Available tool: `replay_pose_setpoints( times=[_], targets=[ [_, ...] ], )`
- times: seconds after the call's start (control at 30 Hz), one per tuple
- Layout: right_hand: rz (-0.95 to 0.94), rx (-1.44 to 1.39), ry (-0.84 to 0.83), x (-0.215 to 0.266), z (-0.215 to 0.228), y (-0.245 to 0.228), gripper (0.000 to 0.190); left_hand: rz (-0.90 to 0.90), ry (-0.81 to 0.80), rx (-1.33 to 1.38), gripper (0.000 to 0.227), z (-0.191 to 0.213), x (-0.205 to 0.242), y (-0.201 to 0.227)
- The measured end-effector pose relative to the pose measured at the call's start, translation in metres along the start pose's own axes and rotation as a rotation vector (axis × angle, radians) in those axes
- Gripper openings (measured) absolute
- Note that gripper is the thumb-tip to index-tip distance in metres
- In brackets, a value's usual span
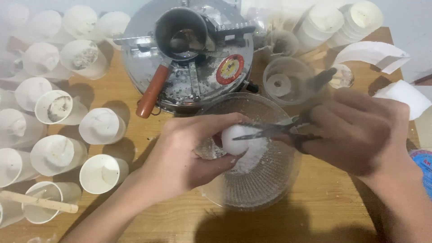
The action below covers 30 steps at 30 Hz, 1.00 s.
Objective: Using scissors to scrape and smooth the surface of a wax egg over a bowl of shavings
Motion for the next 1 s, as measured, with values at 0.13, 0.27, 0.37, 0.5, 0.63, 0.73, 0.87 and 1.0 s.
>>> replay_pose_setpoints(
  times=[0.13, 0.27, 0.37, 0.5, 0.63, 0.73, 0.87, 1.0],
  targets=[
    [-0.111, 0.001, -0.076, 0.001, 0.013, 0.001, 0.055, -0.052, -0.016, -0.075, 0.047, 0.003, 0.000, -0.003],
    [-0.225, -0.020, -0.323, 0.008, 0.016, 0.011, 0.035, -0.199, 0.050, -0.179, 0.049, 0.004, 0.000, -0.002],
    [-0.127, 0.297, -0.376, 0.009, 0.020, 0.006, 0.059, -0.299, 0.031, -0.188, 0.045, 0.002, -0.003, 0.006],
    [0.021, 0.643, -0.457, -0.014, 0.046, -0.023, 0.066, -0.335, -0.057, -0.162, 0.036, -0.007, -0.003, 0.011],
    [0.182, 0.660, -0.426, -0.036, 0.062, -0.048, 0.056, -0.285, -0.135, 0.022, 0.037, 0.006, 0.001, 0.017],
    [0.109, 0.594, -0.473, -0.036, 0.064, -0.051, 0.048, -0.241, -0.154, 0.148, 0.027, 0.011, 0.003, 0.021],
    [0.104, 0.569, -0.334, -0.037, 0.071, -0.053, 0.050, -0.140, -0.280, 0.331, 0.035, 0.011, 0.004, 0.023],
    [0.137, 0.541, -0.362, -0.042, 0.069, -0.051, 0.045, -0.112, -0.356, 0.358, 0.031, 0.012, -0.002, 0.021]
  ],
)
Point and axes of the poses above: each hand's wrist, its own x-axis away from the middle knuckle, its own z-axis out of the back of the hand, y = z × x, the point moved 2 cm from there along -x, towards the middle knuckle, and after that the axes turned 10 degrees about -y, right-handed, at the moved point
